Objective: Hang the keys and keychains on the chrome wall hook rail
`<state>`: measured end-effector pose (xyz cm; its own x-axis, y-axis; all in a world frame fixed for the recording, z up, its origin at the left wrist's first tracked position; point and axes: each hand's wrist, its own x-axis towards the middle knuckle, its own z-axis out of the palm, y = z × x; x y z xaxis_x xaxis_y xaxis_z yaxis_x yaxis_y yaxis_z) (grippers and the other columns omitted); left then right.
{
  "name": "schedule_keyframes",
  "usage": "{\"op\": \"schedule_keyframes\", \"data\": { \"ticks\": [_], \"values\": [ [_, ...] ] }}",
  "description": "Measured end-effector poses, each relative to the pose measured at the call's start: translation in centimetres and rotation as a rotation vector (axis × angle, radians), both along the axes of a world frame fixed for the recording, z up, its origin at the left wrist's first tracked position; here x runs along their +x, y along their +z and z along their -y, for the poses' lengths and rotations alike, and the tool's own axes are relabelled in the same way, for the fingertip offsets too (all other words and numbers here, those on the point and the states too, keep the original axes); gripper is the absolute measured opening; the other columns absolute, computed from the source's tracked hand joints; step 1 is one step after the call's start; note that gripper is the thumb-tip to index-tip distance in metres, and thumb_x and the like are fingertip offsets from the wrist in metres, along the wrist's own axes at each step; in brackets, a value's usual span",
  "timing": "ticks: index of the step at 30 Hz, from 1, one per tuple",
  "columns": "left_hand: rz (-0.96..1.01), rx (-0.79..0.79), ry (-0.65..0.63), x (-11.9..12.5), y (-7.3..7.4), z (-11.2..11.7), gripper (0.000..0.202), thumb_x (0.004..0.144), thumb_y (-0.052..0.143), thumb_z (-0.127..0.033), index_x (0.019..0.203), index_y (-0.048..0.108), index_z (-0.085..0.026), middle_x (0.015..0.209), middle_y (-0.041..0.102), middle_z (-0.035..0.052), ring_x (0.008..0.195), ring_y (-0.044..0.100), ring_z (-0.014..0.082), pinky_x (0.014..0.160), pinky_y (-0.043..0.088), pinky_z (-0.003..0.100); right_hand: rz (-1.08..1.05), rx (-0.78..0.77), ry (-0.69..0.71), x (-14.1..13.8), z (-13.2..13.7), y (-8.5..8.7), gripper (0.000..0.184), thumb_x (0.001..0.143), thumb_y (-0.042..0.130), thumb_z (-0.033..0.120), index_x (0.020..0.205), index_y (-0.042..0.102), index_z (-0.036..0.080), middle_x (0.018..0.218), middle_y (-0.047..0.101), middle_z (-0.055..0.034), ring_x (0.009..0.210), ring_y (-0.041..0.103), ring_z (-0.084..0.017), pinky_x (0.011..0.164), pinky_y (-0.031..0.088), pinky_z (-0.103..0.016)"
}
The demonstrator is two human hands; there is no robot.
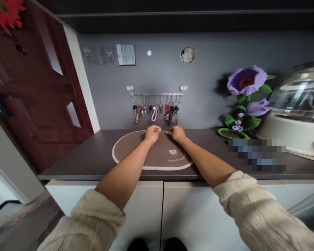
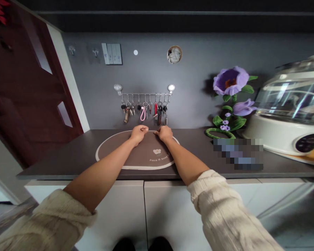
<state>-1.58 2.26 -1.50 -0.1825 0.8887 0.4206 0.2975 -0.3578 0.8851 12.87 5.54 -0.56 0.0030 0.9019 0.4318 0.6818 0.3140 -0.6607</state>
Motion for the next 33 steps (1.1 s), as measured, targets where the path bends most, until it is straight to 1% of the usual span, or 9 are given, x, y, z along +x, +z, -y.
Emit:
{"op": "schedule_keyframes", "data": {
  "ticks": [3,6,10,13,16,21,24,28,33],
  "values": [
    [-0.011,-0.011,0.001,0.0,0.1,0.1,0.012,0.068,0.053,-0.014,0.075,0.063,-0.012,0.069,0.062,0.0053,0.061,0.053,0.0114,0.063,0.041,0.024,0.07,0.01,-0.039,-0.1,0.1,-0.1,0.015,0.051,0.072,0.028,0.054,0.061,0.019,0.067,0.06,-0.0052,0.077,0.056,-0.017,0.069,0.039,-0.026],
    [-0.006,-0.017,0.005,0.1,0.2,0.3,0.012,0.068,0.054,-0.014,0.074,0.063,-0.012,0.068,0.061,0.0054,0.06,0.052,0.0115,0.063,0.04,0.024,0.12,0.019,-0.05,-0.1,0.2,0.0,0.01,0.056,0.069,0.027,0.057,0.063,0.019,0.068,0.061,-0.0057,0.073,0.056,-0.018,0.069,0.039,-0.028],
    [0.035,-0.03,0.0,0.1,0.2,0.3,0.01,0.067,0.055,-0.013,0.073,0.063,-0.012,0.065,0.061,0.0043,0.059,0.051,0.0111,0.061,0.04,0.024,0.07,0.018,-0.016,0.0,0.6,0.1,0.006,0.056,0.069,0.021,0.055,0.063,0.021,0.063,0.061,-0.0031,0.073,0.056,-0.016,0.07,0.04,-0.026],
    [0.06,-0.033,-0.004,0.1,0.2,0.3,0.01,0.066,0.056,-0.012,0.073,0.063,-0.012,0.065,0.06,0.0038,0.058,0.051,0.0104,0.06,0.04,0.023,0.067,0.01,-0.007,0.1,0.7,0.1,0.005,0.057,0.068,0.02,0.055,0.064,0.022,0.063,0.061,-0.0021,0.072,0.056,-0.016,0.069,0.04,-0.026],
    [0.061,-0.023,0.0,0.1,0.2,0.3,0.01,0.065,0.056,-0.011,0.072,0.063,-0.013,0.065,0.06,0.0036,0.058,0.051,0.0103,0.061,0.04,0.023,0.081,0.015,-0.008,0.1,0.8,0.1,0.004,0.058,0.066,0.02,0.056,0.065,0.023,0.065,0.063,-0.0022,0.07,0.056,-0.016,0.069,0.04,-0.027],
    [0.029,-0.023,0.014,0.0,0.2,0.2,0.012,0.066,0.056,-0.011,0.074,0.064,-0.013,0.068,0.062,0.0049,0.062,0.053,0.0119,0.063,0.041,0.025,0.028,0.02,0.011,0.3,1.0,0.3,0.007,0.057,0.066,0.017,0.054,0.065,0.024,0.062,0.063,-0.0003,0.068,0.055,-0.015,0.07,0.04,-0.025],
    [-0.003,-0.002,0.017,0.1,0.2,0.3,0.012,0.066,0.055,-0.011,0.075,0.064,-0.013,0.072,0.063,0.0063,0.065,0.054,0.0127,0.065,0.042,0.025,0.014,0.014,0.052,0.5,1.0,0.6,0.007,0.058,0.064,0.017,0.057,0.066,0.023,0.061,0.063,0.0012,0.065,0.054,-0.013,0.07,0.04,-0.025],
    [-0.046,0.035,-0.001,0.1,0.4,0.4,0.012,0.066,0.055,-0.011,0.075,0.064,-0.013,0.072,0.063,0.0065,0.065,0.054,0.0124,0.068,0.041,0.026,-0.027,0.0,0.161,0.8,0.8,0.8,0.005,0.062,0.061,0.018,0.06,0.066,0.021,0.061,0.062,0.0014,0.06,0.052,-0.011,0.067,0.04,-0.024],
    [-0.068,0.052,-0.035,0.2,0.4,0.4,0.013,0.066,0.057,-0.013,0.076,0.064,-0.013,0.073,0.063,0.0061,0.066,0.054,0.0128,0.069,0.042,0.027,-0.192,-0.019,0.288,0.8,0.0,0.5,0.009,0.063,0.059,0.022,0.066,0.065,0.017,0.061,0.061,0.0015,0.057,0.05,-0.009,0.063,0.04,-0.022]
  ]
}}
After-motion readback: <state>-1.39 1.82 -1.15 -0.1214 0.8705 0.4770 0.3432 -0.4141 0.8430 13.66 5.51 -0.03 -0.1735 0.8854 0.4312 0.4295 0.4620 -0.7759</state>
